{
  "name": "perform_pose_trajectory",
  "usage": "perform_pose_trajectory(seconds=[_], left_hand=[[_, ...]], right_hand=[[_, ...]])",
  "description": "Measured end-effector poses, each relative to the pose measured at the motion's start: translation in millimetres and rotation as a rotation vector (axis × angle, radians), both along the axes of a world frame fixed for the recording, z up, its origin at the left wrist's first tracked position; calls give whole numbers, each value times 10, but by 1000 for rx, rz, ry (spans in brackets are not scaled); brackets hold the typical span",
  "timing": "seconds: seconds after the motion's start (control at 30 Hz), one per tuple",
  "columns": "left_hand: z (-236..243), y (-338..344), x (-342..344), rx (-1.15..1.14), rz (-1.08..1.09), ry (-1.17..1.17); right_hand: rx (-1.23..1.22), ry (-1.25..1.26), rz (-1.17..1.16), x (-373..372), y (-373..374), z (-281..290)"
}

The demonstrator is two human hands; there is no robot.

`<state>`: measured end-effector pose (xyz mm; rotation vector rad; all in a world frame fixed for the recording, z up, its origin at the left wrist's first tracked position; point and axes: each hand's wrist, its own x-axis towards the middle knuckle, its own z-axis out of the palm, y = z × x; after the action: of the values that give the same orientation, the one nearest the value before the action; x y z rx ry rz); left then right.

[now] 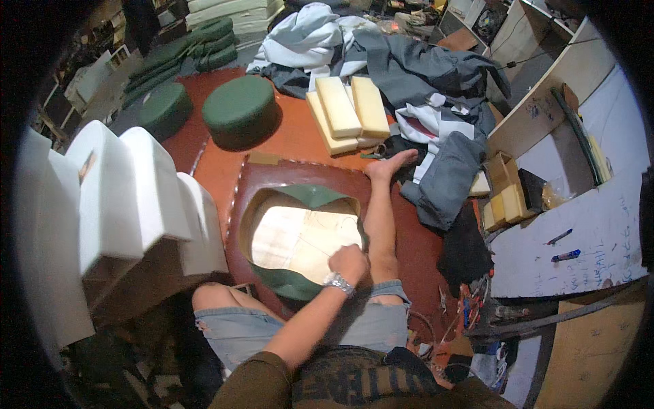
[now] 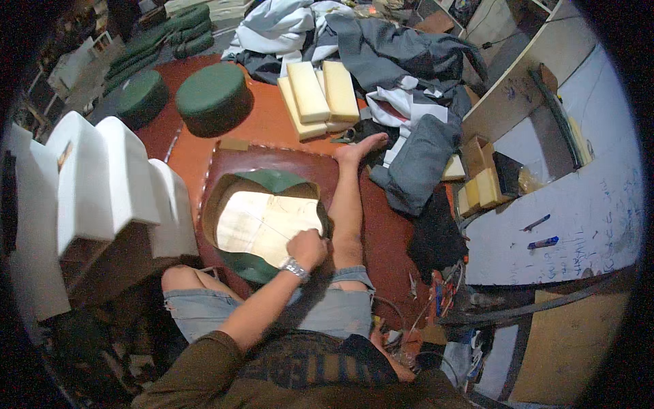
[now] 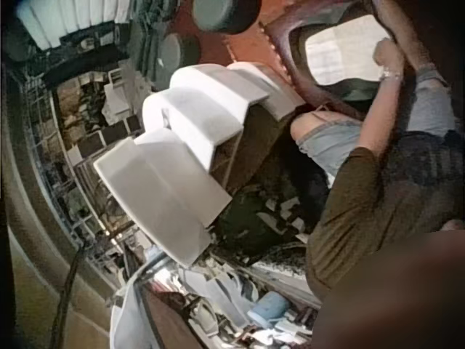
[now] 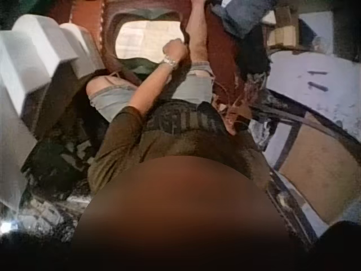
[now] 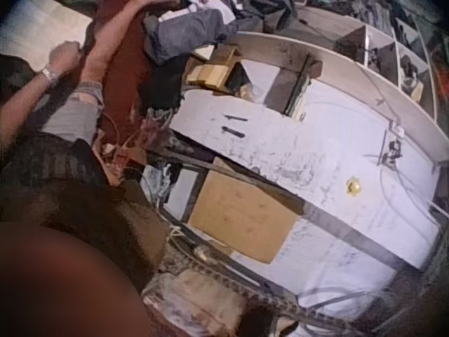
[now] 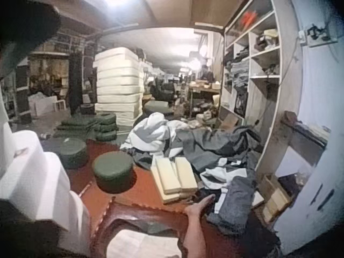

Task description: The person places a rectangular foam cushion into a green fabric seat cover and uses a staple gun to attach the fabric to the underside of the seat base. The person repeatedly staples around the perimeter while pulling the fabric taut.

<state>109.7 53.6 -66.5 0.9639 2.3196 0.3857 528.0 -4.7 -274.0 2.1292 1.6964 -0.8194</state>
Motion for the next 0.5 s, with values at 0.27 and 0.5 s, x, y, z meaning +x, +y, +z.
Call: perform_pose_trajectory(seconds=[0.27,0.5], left_hand=[[-158,-349,-553,99,-125,111],[-193,-294,-486,79,-143,157]], right_hand=[[89,211,-250,-226,-196,409],[-66,853,-353,-549,914,1816]])
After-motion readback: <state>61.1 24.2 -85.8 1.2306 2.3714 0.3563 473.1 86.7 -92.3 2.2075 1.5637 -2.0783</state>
